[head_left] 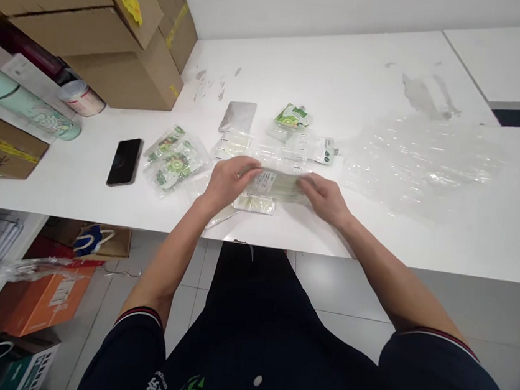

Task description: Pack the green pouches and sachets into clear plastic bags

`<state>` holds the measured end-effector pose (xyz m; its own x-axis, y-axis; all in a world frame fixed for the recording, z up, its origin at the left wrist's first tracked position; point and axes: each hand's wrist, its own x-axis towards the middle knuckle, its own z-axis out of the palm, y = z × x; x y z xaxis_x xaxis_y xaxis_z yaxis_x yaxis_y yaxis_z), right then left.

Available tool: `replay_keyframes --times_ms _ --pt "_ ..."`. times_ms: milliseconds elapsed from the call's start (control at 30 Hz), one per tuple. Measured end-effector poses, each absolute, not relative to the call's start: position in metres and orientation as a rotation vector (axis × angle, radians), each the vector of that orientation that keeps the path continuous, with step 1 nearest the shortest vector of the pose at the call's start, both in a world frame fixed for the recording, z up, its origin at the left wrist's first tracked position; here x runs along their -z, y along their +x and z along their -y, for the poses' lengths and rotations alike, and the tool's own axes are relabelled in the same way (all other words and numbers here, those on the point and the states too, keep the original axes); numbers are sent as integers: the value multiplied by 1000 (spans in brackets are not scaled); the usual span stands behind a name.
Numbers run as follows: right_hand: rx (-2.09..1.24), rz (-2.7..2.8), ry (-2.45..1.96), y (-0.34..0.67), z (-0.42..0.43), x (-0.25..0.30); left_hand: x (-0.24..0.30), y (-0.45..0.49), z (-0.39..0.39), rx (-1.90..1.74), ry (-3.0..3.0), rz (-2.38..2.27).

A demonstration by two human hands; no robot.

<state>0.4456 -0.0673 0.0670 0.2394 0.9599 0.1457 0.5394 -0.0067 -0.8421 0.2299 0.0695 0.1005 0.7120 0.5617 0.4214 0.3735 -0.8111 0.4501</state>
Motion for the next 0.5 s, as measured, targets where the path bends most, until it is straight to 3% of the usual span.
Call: replay_keyframes --times_ms 267,400,500 --pt "-752 1162 -1995 457 16 -54 -77 254 -99 -654 2752 -1044" --pt "-579 1274 -2262 446 18 -58 -85 238 -85 -372 2921 -719" --pt "-248 1423 -2397 437 23 -62 -97 229 -79 -57 2939 -514"
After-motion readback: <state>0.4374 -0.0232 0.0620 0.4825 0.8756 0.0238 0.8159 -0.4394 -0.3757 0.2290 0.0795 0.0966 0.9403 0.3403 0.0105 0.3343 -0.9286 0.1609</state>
